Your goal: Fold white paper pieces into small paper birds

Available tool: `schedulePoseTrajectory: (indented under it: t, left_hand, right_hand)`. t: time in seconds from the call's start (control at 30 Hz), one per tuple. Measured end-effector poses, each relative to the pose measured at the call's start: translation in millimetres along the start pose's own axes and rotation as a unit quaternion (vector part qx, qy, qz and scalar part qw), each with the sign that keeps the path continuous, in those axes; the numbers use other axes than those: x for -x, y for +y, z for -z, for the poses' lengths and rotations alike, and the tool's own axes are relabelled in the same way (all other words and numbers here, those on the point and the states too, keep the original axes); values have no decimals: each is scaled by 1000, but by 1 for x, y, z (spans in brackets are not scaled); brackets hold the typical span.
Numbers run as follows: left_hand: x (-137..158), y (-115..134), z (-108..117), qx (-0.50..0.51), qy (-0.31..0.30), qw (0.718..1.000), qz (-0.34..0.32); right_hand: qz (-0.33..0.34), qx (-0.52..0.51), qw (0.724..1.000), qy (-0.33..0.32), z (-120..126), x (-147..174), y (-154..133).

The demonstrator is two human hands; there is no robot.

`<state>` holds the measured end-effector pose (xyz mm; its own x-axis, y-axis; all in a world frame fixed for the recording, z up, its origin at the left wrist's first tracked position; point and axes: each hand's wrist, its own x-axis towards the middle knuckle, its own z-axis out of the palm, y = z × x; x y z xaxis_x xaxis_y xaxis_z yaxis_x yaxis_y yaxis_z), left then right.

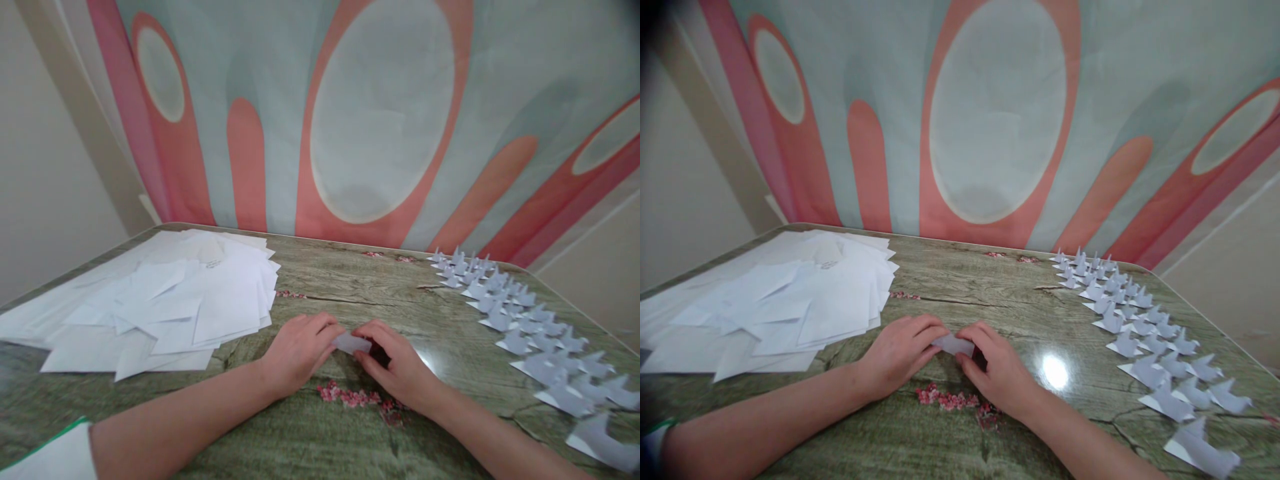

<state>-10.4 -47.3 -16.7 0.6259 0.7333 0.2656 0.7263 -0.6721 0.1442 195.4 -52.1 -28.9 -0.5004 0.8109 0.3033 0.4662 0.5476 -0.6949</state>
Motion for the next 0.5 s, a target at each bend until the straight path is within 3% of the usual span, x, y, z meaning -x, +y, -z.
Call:
schedulePoseTrajectory:
  t: [0.3,0.5]
  left_hand:
    - [0,0,-2,7,7,1000,-4]
    - [2,-1,-2,13,10,1000,-9]
  right_hand:
    - [33,-11,999,-5,5,0,-2]
    - [17,-7,1000,-21,6,0,0]
